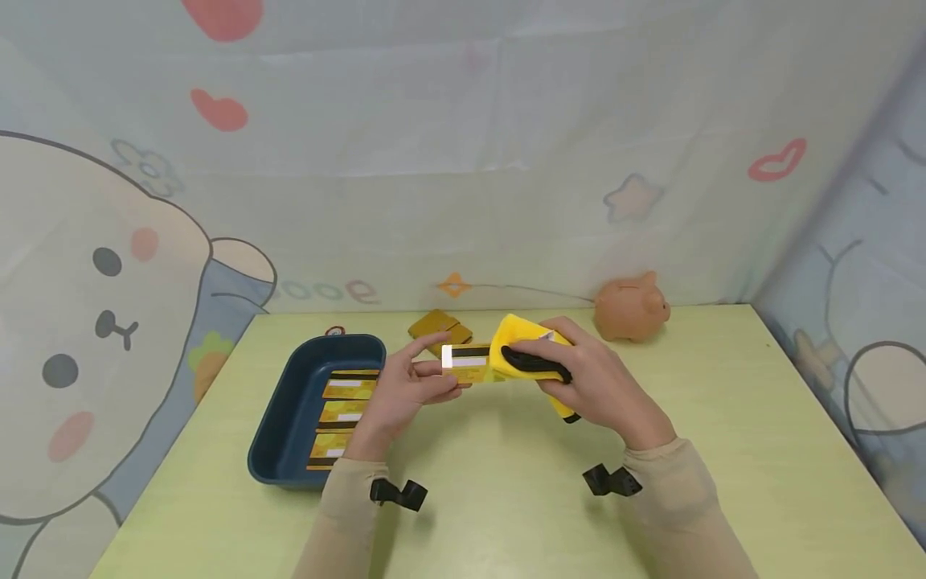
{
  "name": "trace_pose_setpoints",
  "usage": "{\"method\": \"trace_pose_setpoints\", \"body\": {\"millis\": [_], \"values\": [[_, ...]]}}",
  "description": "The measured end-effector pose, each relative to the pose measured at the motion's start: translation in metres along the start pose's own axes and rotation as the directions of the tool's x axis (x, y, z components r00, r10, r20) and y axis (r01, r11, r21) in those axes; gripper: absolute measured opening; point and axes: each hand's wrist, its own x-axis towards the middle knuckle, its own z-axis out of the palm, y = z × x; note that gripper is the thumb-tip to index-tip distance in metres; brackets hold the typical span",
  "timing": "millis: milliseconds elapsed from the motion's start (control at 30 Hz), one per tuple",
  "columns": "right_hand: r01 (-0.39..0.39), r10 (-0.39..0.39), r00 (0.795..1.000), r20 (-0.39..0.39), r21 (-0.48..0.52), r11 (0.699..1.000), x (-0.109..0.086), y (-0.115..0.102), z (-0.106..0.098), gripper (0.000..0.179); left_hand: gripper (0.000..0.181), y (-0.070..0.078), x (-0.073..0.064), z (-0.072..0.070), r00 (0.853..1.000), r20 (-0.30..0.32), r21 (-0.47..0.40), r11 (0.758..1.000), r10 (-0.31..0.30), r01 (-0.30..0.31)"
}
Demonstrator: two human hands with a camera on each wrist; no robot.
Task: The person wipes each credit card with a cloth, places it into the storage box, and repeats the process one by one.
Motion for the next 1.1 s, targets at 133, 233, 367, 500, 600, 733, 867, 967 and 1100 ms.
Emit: {"method": "trace_pose_setpoints", "body": {"millis": [133,233,367,500,600,733,867,967,1100], "values": [[0.022,-0.022,1.0,-0.02,0.005,1.0,0.003,-0.004,0.004,0.06,0.065,-0.001,0.001,0.003,1.0,0.006,0.044,0.999,-0.018,0.018],[0.046,-0.046,0.999,-0.022,0.008,0.999,0.006,-0.007,0.009,0.06,0.064,-0.002,0.001,0.006,0.999,0.028,0.066,0.997,-0.032,0.03],[0.065,-0.064,0.998,-0.017,0.014,0.998,0.01,-0.011,0.015,0.063,0.067,-0.002,0.002,0.011,0.996,0.075,0.083,0.996,-0.038,0.032],[0.063,-0.063,0.998,-0.012,0.014,0.998,0.013,-0.016,0.021,0.066,0.067,-0.001,0.002,0.015,0.993,0.113,0.081,0.996,-0.033,0.024],[0.058,-0.058,0.998,-0.003,0.005,0.998,0.014,-0.019,0.025,0.067,0.066,-0.001,0.002,0.017,0.99,0.139,0.055,0.998,-0.029,0.021],[0.056,-0.055,0.998,0.012,-0.013,0.998,0.015,-0.022,0.029,0.067,0.065,-0.002,0.002,0.016,0.982,0.186,0.015,1.0,-0.015,0.012],[0.041,-0.04,0.999,0.035,-0.013,0.999,0.015,-0.024,0.032,0.063,0.062,0.0,0.002,0.016,0.976,0.219,-0.021,1.0,0.013,-0.008],[0.023,-0.022,0.998,0.058,-0.019,1.0,0.015,-0.025,0.033,0.06,0.059,0.001,0.002,0.017,0.974,0.224,-0.04,0.999,0.033,-0.025],[0.014,-0.011,0.997,0.08,-0.041,0.999,0.016,-0.025,0.033,0.059,0.059,0.003,0.001,0.018,0.98,0.196,-0.056,0.998,0.032,-0.022]]}}
